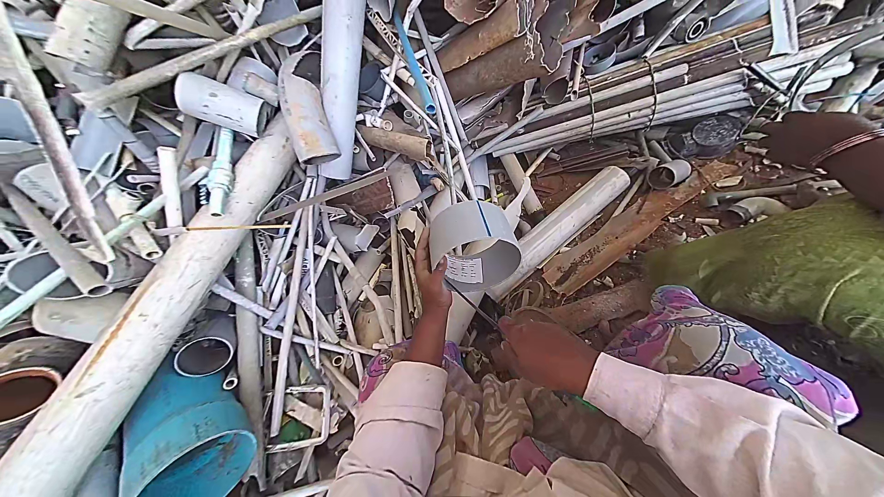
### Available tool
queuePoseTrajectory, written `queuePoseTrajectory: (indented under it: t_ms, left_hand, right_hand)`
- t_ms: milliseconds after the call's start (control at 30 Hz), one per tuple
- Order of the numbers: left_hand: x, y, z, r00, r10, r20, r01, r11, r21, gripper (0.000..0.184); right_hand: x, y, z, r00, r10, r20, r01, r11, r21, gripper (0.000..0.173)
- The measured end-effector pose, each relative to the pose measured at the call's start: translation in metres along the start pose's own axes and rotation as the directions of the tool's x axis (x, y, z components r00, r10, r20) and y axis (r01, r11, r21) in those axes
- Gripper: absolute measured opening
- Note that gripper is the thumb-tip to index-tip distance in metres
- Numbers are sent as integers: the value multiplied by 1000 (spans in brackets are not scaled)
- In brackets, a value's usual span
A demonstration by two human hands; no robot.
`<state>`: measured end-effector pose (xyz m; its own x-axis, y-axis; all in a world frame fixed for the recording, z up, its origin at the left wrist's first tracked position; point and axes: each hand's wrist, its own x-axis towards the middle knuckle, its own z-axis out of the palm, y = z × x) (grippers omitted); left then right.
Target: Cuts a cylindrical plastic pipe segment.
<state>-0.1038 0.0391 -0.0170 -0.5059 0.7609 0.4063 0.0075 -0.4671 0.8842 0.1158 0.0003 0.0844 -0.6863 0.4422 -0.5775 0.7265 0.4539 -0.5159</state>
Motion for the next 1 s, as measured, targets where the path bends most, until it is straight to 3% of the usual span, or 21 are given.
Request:
queuePoseTrajectory:
  t_ms: [200,433,733,1000]
  left_hand:
    - [-3,1,3,999,-53,-6,52,996,-70,77]
    - [-12,-10,7,993,-31,111,34,999,-26,83]
    - [-11,-6,15,993,-88,-81,85,996,-40,73]
    - [-3,-5,3,989,-127,-71,117,984,-131,73]
  right_hand:
    - [-6,2,7,1000,15,-5,-15,999,-29,43]
    - [-2,7,5,999,45,2,-45,999,-21,42]
    - [8,-3,17,997,77,-6,-77,996,36,37]
    - [4,4,0,1000,4,5,-4,1000,-6,38]
